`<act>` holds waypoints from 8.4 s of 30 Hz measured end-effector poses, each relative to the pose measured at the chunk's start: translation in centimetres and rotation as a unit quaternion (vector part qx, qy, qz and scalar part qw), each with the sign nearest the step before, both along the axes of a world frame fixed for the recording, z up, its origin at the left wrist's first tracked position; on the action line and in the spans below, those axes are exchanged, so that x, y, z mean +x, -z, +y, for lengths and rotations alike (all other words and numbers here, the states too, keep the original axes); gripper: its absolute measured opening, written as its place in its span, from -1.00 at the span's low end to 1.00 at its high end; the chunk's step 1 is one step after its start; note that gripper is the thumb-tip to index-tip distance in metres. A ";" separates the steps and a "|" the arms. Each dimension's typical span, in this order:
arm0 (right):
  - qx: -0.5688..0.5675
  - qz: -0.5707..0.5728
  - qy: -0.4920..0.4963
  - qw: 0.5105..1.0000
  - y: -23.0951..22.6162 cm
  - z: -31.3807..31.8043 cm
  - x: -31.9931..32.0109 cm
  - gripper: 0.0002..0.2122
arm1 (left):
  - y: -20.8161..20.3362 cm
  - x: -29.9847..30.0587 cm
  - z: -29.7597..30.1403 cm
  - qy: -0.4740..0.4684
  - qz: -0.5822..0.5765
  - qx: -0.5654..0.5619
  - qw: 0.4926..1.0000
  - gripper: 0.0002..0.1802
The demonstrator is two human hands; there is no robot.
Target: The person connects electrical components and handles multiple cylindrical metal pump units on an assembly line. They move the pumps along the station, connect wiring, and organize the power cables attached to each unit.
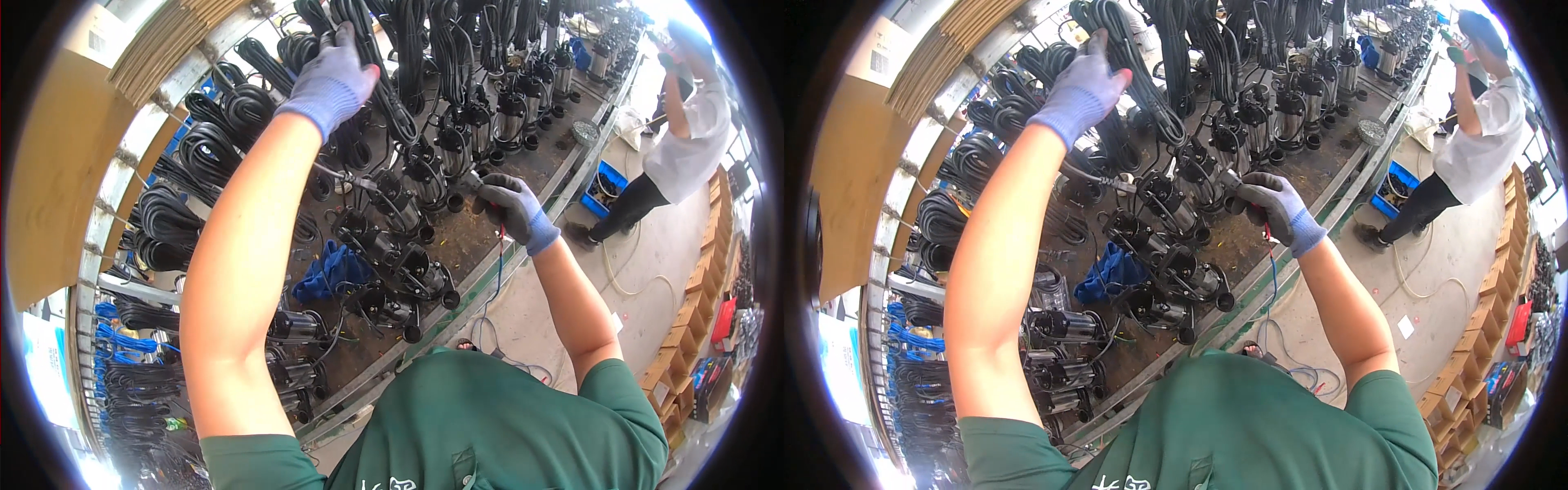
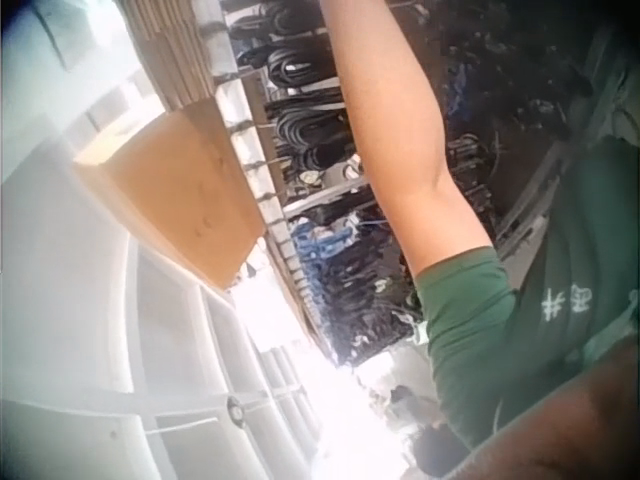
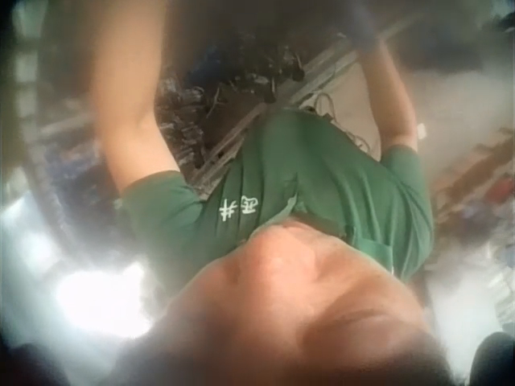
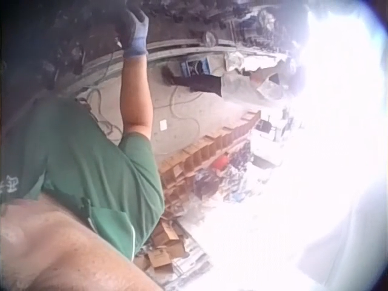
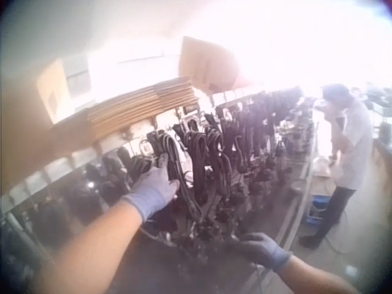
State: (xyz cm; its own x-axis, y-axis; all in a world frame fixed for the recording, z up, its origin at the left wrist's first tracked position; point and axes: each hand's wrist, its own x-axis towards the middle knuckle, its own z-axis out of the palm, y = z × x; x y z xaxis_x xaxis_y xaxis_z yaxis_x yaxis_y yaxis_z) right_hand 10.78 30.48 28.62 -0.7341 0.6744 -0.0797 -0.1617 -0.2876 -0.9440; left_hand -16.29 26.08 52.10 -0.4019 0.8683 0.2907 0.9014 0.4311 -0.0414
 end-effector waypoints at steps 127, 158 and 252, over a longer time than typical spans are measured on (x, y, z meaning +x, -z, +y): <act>0.653 -0.251 0.082 0.709 8.7 -1.3 -11.5 -0.61 | 32.4 1.8 -41.3 0.075 -0.284 0.250 0.923 -0.50; 0.659 -0.127 0.224 0.706 10.6 -1.3 -12.5 -0.83 | 28.2 -0.5 -38.1 0.239 -0.139 -0.006 0.961 -0.68; 0.539 -0.171 0.115 0.817 11.8 1.0 -10.6 -0.82 | 41.9 5.4 -21.8 0.121 -0.635 0.082 0.758 -0.81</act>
State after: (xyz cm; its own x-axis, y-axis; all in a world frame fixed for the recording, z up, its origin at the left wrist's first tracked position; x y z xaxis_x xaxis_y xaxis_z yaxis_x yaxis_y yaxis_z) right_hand 0.22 31.45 16.82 -0.6370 0.6051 0.4776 0.2316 0.7411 -0.6302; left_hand -10.89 4.30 10.16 -0.2823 0.9555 -0.0849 0.2230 0.1515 0.9630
